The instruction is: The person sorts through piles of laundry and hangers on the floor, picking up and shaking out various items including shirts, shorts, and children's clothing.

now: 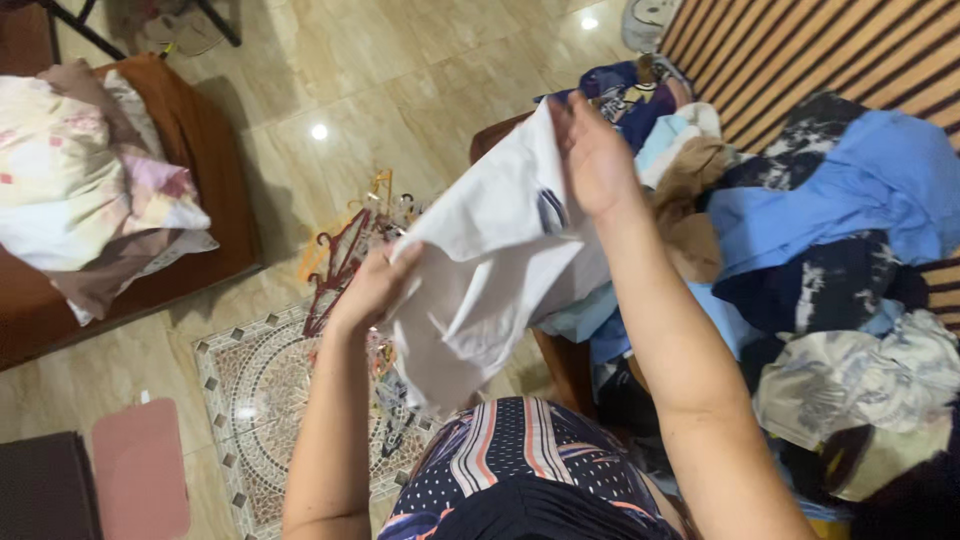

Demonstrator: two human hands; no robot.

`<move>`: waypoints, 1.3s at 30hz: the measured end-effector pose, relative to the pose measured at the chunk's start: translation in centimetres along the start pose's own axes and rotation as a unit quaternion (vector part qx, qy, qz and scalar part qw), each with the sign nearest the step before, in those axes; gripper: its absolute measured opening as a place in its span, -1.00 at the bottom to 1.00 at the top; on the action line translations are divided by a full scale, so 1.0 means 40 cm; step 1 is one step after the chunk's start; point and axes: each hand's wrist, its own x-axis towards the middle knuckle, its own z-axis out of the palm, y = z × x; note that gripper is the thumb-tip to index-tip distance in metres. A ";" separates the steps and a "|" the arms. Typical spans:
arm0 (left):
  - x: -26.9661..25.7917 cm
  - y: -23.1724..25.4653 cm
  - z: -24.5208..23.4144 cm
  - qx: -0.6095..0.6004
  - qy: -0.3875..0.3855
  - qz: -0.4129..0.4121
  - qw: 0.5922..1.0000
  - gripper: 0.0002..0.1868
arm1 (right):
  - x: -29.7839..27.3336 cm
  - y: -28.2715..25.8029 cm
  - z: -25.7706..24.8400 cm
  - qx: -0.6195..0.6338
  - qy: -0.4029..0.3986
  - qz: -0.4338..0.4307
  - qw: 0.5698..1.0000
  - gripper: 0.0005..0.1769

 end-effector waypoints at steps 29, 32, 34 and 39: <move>0.184 -0.174 0.296 0.018 -0.054 0.218 0.974 -0.52 | -0.232 0.270 -0.151 -0.197 0.049 -0.069 0.977 -0.73; 0.143 -0.125 0.347 0.074 -0.123 0.103 0.984 -0.62 | -0.216 0.208 -0.160 -0.175 0.057 -0.090 0.979 -0.72; 0.111 -0.098 0.400 0.141 -0.180 0.103 0.968 -0.63 | -0.229 0.178 -0.169 -0.164 0.064 -0.099 0.979 -0.71; 0.078 -0.038 0.487 0.211 -0.319 0.128 0.915 -0.63 | -0.240 0.120 -0.173 -0.152 0.055 -0.104 0.981 -0.70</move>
